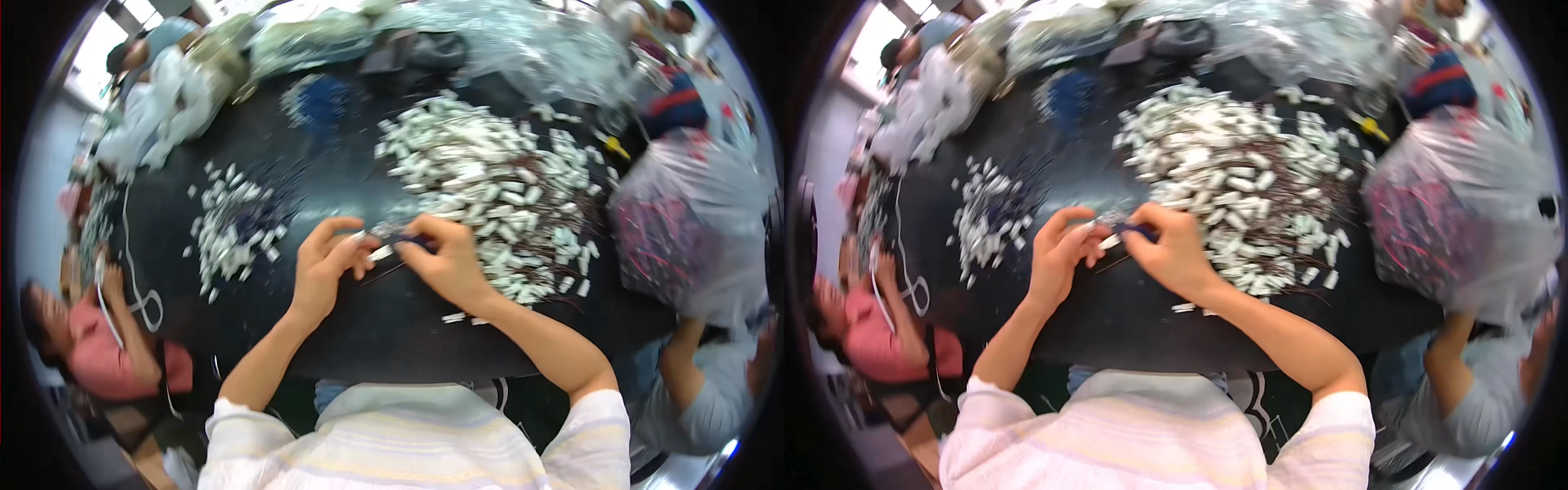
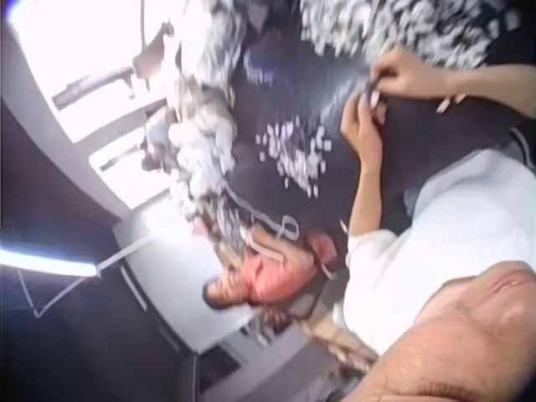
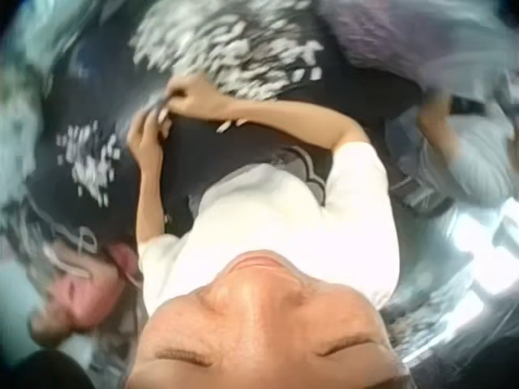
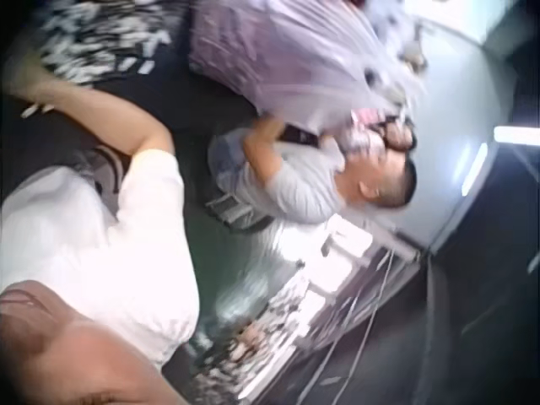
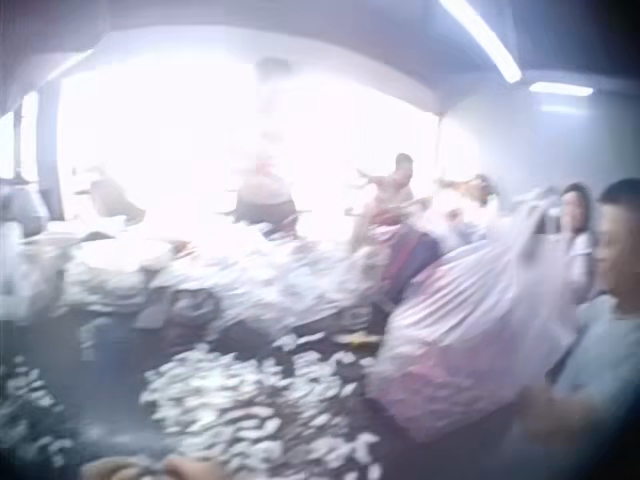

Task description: The person assembles wire harnesses by inserting wire terminals into plastic connector housings by hand and placing the completed connectors into a pile on the table.

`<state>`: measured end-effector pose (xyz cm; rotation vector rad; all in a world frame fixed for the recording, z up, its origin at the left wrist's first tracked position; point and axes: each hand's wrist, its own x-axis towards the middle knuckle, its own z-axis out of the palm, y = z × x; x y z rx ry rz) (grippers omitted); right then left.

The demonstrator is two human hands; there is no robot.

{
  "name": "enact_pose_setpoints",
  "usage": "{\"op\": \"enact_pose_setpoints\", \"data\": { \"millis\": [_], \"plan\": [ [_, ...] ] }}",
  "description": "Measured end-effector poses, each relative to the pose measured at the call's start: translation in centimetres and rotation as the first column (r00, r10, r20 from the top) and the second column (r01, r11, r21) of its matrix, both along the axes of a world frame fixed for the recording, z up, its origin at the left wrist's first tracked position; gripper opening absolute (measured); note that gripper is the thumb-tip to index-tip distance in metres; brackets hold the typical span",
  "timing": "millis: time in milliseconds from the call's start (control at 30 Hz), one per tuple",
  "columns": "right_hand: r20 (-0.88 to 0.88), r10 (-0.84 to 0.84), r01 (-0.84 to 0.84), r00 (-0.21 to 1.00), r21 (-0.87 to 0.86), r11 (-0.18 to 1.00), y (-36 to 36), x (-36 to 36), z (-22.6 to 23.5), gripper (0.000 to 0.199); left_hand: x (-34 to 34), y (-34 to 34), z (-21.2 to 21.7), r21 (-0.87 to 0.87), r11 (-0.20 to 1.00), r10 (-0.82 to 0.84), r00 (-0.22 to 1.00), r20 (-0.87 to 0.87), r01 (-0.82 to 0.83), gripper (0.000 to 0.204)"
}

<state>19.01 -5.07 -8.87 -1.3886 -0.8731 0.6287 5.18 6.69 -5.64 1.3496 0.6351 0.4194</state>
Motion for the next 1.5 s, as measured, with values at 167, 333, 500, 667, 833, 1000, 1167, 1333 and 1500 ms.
{"op": "enact_pose_setpoints", "data": {
  "millis": [167, 333, 500, 667, 833, 1000, 1167, 1333, 1500],
  "plan": [
    [0.04, 0.043, -0.038, 0.998, -0.113, 0.993, -2.1, -1.1, 0.7, 0.01, -2.5, -1.2, -1.6, -0.24, 0.97, 0.001, 0.988, 0.153, 0.037, 0.019],
    [0.052, 0.046, -0.039, 0.998, -0.123, 0.992, -2.0, -0.4, 0.9, 0.011, -1.3, -0.9, -1.9, -0.323, 0.941, -0.035, 0.982, 0.185, 0.095, 0.019],
    [0.036, 0.013, -0.009, 0.999, -0.117, 0.993, -2.1, 0.2, 0.6, 0.012, 0.1, -0.9, -2.1, -0.375, 0.922, -0.039, 0.987, 0.155, 0.096, 0.021],
    [0.053, -0.014, 0.021, 0.998, -0.13, 0.991, -2.2, 0.2, 0.9, 0.012, 0.3, -0.8, -2.2, -0.39, 0.913, -0.062, 0.986, 0.152, 0.118, 0.021],
    [0.061, 0.0, 0.009, 0.998, -0.146, 0.989, -2.2, 0.2, 0.7, 0.011, 0.2, -0.8, -2.5, -0.369, 0.924, -0.045, 0.986, 0.162, 0.103, 0.021],
    [0.073, 0.021, -0.009, 0.997, -0.165, 0.986, -2.3, 0.3, 0.9, 0.011, 0.3, -0.8, -2.5, -0.364, 0.926, -0.049, 0.989, 0.137, 0.097, 0.021],
    [0.031, 0.011, -0.005, 0.999, -0.194, 0.981, -2.3, 0.5, 0.5, 0.011, 0.2, -0.7, -2.7, -0.34, 0.931, -0.092, 0.987, 0.133, 0.132, 0.025],
    [-0.003, 0.012, -0.013, 1.0, -0.151, 0.988, -2.6, 0.7, 0.4, 0.011, 0.1, -0.8, -2.5, -0.354, 0.927, -0.083, 0.987, 0.135, 0.127, 0.025],
    [0.026, -0.002, 0.007, 1.0, -0.167, 0.986, -2.8, 0.7, 0.6, 0.01, 0.4, -1.4, -2.4, -0.34, 0.931, -0.087, 0.987, 0.137, 0.129, 0.022]
  ]
}}
